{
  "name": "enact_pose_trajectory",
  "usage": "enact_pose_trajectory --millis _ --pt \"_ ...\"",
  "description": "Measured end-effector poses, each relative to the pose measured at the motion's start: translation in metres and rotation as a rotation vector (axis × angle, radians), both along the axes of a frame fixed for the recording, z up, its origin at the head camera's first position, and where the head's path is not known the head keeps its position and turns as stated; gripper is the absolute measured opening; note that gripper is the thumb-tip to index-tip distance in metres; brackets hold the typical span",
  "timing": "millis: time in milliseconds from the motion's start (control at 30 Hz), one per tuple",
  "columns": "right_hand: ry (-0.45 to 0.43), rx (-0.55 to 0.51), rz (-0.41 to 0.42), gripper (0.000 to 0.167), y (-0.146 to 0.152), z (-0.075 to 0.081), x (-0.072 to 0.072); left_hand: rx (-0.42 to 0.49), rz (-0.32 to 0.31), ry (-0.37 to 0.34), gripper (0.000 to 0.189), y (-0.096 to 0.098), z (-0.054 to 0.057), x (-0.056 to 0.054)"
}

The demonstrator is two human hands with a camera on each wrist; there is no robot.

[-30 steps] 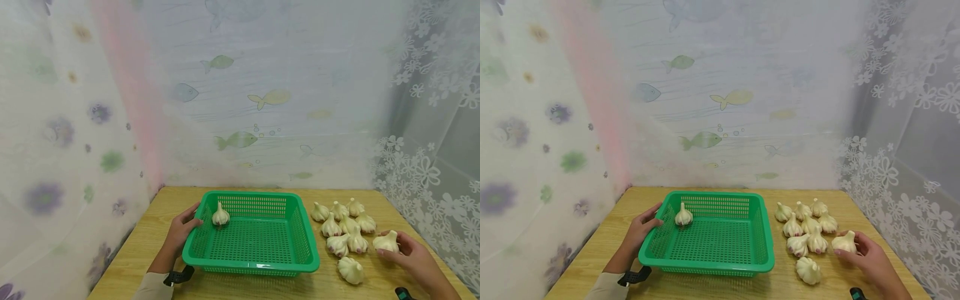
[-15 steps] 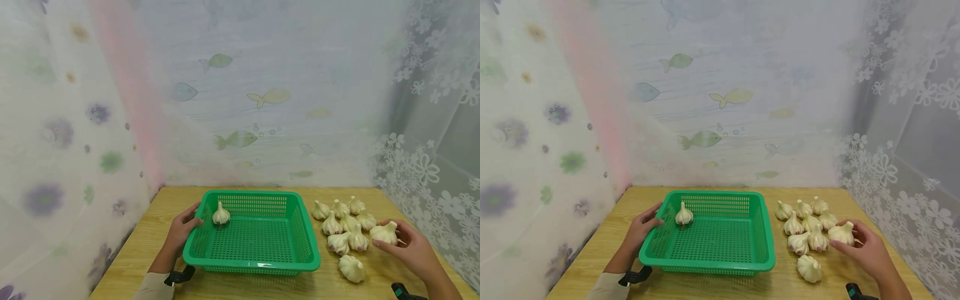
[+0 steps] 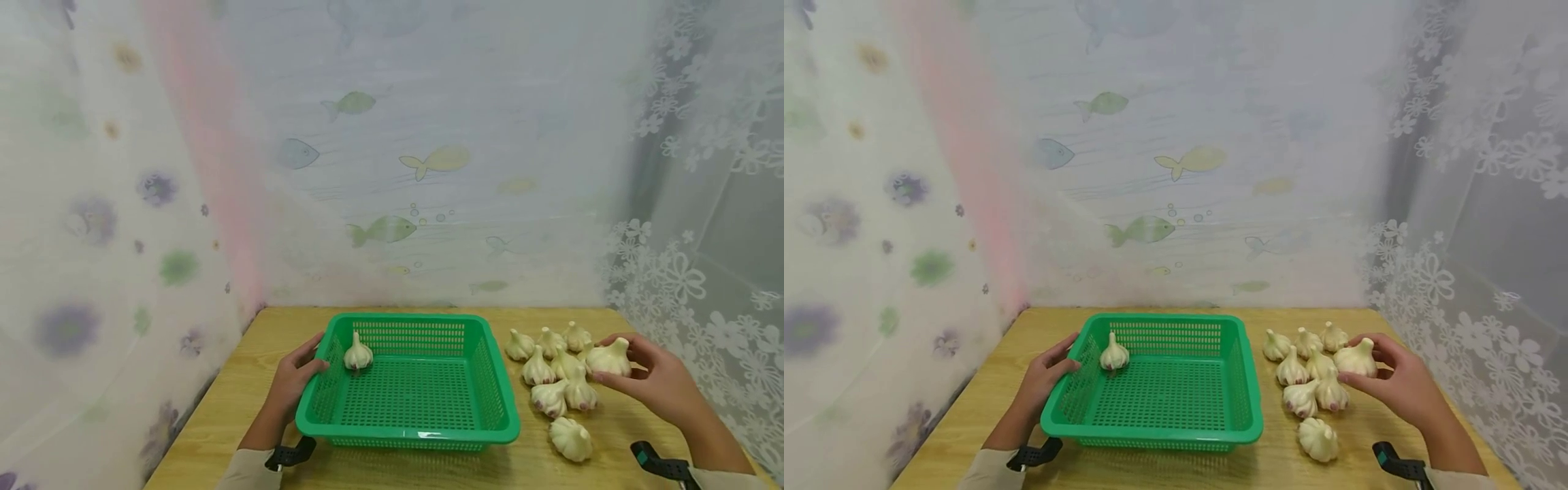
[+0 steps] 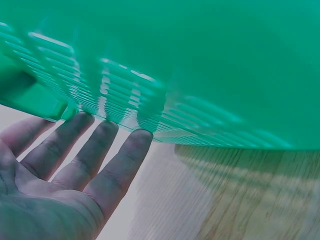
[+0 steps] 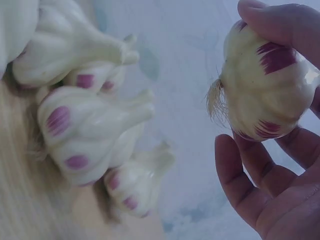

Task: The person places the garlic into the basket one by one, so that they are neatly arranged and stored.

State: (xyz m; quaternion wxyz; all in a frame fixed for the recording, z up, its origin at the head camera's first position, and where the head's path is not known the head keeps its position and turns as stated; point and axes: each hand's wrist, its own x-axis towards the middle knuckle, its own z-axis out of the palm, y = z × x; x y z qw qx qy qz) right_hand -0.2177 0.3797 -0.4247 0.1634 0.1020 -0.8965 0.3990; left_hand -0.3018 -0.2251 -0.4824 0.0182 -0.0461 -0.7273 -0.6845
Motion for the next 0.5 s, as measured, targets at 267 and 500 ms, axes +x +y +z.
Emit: enact_pose_trajectory --millis 267,500 --pt "0.029 0.023 0.100 0.048 -0.023 0.019 -0.014 -0.005 -0.022 0.007 0.065 0.000 0.001 0.002" --pt "0.082 0.055 0.177 0.046 -0.047 0.029 -0.032 0.012 -0.027 0.007 0.064 0.001 0.002 0.002"
